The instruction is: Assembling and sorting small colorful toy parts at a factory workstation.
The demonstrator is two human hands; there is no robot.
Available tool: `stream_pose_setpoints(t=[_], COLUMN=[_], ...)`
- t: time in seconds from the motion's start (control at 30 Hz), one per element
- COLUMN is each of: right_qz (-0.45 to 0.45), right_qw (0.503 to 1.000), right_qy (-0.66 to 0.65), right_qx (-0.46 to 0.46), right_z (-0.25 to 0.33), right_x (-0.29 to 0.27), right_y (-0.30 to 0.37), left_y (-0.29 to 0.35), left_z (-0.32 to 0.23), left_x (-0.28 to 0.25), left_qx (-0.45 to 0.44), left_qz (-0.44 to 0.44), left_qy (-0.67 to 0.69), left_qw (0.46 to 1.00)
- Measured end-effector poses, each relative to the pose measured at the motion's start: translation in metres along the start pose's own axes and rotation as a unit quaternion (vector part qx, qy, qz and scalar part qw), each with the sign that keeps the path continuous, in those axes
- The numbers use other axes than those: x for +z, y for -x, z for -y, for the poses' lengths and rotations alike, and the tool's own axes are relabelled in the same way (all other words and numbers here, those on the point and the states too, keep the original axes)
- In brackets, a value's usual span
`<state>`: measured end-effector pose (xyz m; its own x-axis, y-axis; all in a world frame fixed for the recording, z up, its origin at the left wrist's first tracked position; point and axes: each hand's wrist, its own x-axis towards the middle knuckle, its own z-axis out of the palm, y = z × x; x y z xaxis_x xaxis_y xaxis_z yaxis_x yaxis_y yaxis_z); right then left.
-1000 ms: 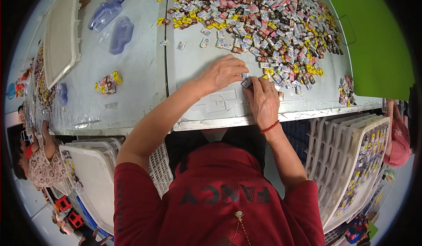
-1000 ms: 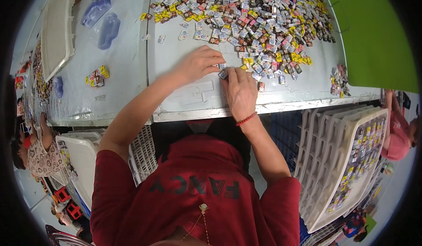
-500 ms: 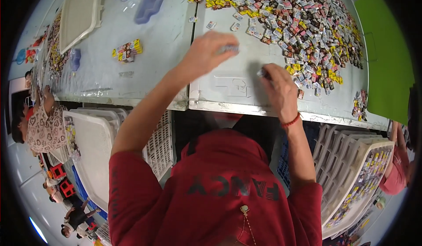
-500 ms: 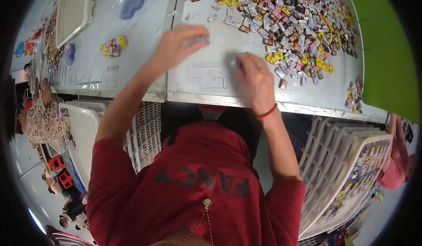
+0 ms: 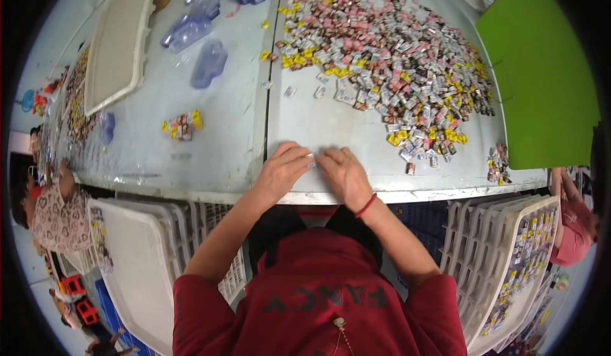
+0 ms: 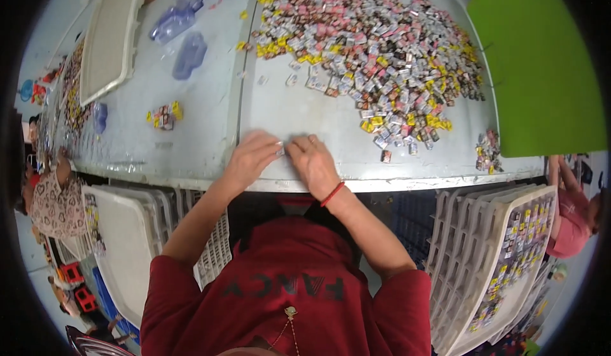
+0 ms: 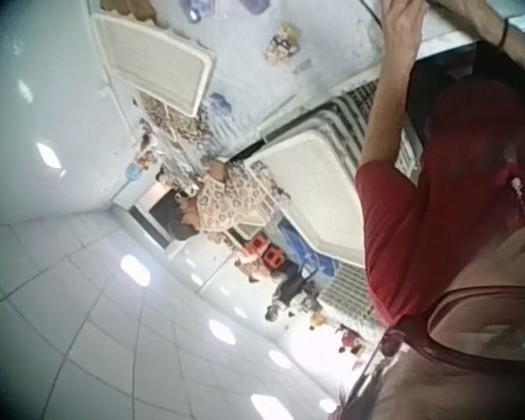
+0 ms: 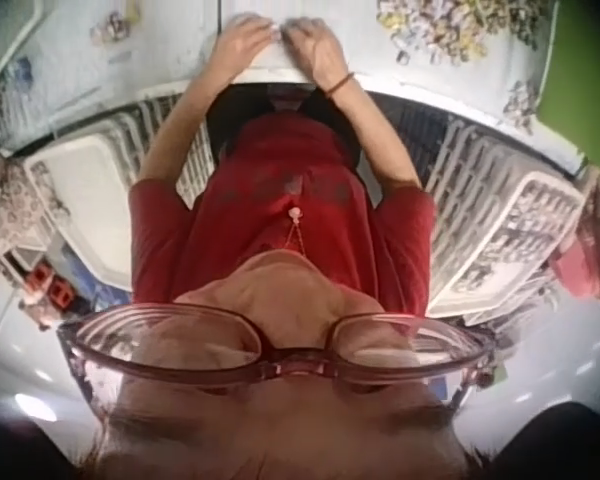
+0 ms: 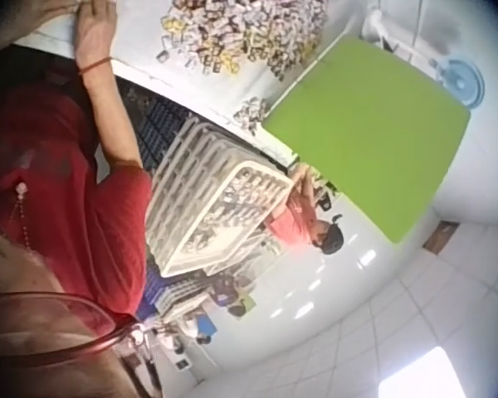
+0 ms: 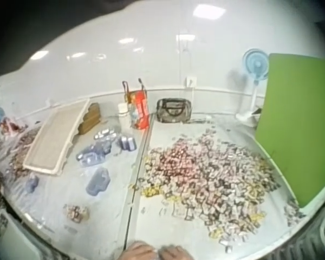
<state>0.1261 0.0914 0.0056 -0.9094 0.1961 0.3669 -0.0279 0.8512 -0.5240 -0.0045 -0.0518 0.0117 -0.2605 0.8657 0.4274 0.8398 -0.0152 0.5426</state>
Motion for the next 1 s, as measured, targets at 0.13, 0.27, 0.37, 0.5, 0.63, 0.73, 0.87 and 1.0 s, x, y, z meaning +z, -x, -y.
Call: stream_pose_setpoints(t=[0.13, 0.27, 0.37, 0.5, 0.63, 0.73, 0.87, 1.0], right_qz=[-0.043, -0.052, -0.021, -0.048, -0.110, -0.125, -0.122, -0.077], right_qw=[0.998, 0.997, 0.997, 0.999, 0.983, 0.977, 0.969, 0.970], right_qy=[0.029, 0.046, 0.068, 0.017, 0.134, 0.148, 0.197, 0.220], right_qx=[-0.020, -0.016, -0.003, -0.002, 0.063, 0.089, 0.083, 0.075], right_z=[0.008, 0.017, 0.022, 0.019, -0.039, -0.087, -0.093, -0.096], right_x=[0.000, 0.008, 0.004, -0.014, -0.042, -0.062, -0.068, -0.037], right_y=[0.008, 0.017, 0.019, 0.005, -0.015, -0.026, -0.062, -0.084], left_y=[0.012, 0.009, 0.012, 0.007, -0.037, -0.098, -0.157, -0.176], left_z=[0.003, -0.002, -0.001, -0.003, 0.019, 0.064, 0.138, 0.172], left_x=[0.013, 0.014, 0.012, 0.004, 0.004, 0.009, 0.005, 0.010], left_qx=[0.030, 0.035, 0.023, -0.027, -0.109, -0.111, -0.167, -0.249], left_qz=[-0.072, -0.055, -0.028, -0.013, -0.070, -0.167, -0.197, -0.133], left_qy=[-0.030, -0.073, -0.071, -0.055, -0.050, -0.089, -0.174, -0.195], left_qw=[0.997, 0.995, 0.997, 0.998, 0.990, 0.976, 0.950, 0.939])
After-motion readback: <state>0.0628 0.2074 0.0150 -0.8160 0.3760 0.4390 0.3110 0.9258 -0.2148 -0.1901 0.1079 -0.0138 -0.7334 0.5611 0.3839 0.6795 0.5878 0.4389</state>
